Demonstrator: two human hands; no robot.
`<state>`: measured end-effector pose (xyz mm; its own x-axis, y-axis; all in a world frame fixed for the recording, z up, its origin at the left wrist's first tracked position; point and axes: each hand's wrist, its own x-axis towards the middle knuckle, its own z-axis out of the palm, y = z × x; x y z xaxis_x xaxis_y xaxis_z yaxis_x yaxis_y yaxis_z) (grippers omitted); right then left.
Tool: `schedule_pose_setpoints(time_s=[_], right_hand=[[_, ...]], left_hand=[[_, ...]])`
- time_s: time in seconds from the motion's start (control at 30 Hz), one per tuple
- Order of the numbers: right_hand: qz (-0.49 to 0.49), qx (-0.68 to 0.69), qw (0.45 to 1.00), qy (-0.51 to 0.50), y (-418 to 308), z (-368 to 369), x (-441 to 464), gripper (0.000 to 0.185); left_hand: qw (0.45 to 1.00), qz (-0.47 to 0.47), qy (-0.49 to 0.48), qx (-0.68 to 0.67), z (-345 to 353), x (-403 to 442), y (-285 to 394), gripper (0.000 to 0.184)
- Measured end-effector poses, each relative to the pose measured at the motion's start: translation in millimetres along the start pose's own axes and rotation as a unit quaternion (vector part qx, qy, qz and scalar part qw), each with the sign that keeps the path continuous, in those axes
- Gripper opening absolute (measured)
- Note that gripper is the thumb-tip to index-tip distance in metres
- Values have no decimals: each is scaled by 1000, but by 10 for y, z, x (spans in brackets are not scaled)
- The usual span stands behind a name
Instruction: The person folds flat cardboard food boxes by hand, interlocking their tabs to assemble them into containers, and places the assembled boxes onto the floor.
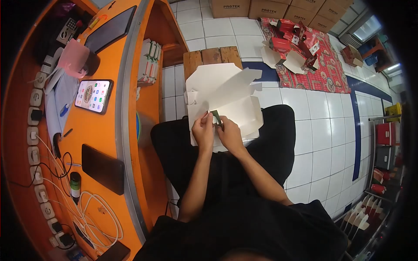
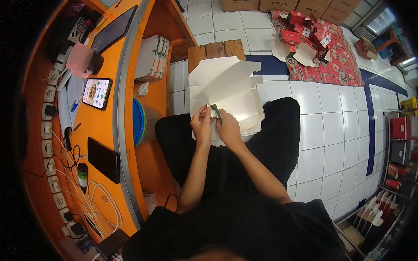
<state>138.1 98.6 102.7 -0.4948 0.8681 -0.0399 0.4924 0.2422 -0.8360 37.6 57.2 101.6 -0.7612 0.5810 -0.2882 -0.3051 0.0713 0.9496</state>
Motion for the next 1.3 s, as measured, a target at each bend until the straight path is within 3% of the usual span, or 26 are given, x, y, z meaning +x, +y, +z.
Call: schedule_pose_setpoints(time_s=[0.13,0.2,0.27,0.3,0.37,0.4,0.47,0.53,0.6,0.63,0.67,0.73,0.8,0.87,1.03,1.1,1.13,1.23,1.27,1.3], right_hand=[[-41,-5,999,32,-28,3,-7,40],[-22,-8,1000,0,-7,7,36,44],[13,126,988,-87,-86,-100,44,43],[3,166,984,-72,-60,-245,82,45],[-1,31,992,120,86,-511,249,36],[62,17,983,174,-17,-802,348,32],[8,-140,948,285,288,-988,582,30],[-43,-119,971,204,747,-1032,856,28],[-12,-46,985,166,740,-1073,902,28],[19,30,992,119,714,-1060,919,28],[19,32,992,121,696,-1038,910,28],[13,3,994,113,578,-984,812,27],[17,-6,993,114,432,-930,717,27],[77,32,990,113,309,-931,629,26],[115,57,988,81,381,-840,536,25],[77,34,995,45,356,-829,495,25],[78,33,995,44,338,-834,462,25],[-51,-85,995,8,374,-796,367,25],[-50,-87,995,13,399,-768,319,25],[20,25,999,-4,346,-746,276,30]], left_hand=[[999,44,-15,23,-2,-68,-208,32],[994,67,11,85,-24,-18,-257,34],[994,37,13,101,-98,56,-242,38],[993,20,6,118,-147,104,-260,38],[988,16,7,153,-201,139,-215,40],[988,15,6,153,-209,128,-136,40],[963,53,35,262,-197,102,3,39],[958,76,36,273,-151,46,64,34],[899,193,77,387,-79,-51,232,24],[832,313,108,445,-33,-50,206,22],[831,315,107,445,45,-63,197,22],[865,280,-41,415,249,-153,217,26],[903,115,-177,373,490,-191,198,27],[904,97,-185,373,597,-164,94,29],[922,24,-199,331,604,12,-176,31],[970,-44,-165,174,587,33,-243,32],[970,-45,-165,174,572,55,-270,32],[972,-64,-174,145,508,122,-285,29],[971,-63,-180,144,487,115,-285,29],[972,-64,-197,113,457,120,-334,30]])
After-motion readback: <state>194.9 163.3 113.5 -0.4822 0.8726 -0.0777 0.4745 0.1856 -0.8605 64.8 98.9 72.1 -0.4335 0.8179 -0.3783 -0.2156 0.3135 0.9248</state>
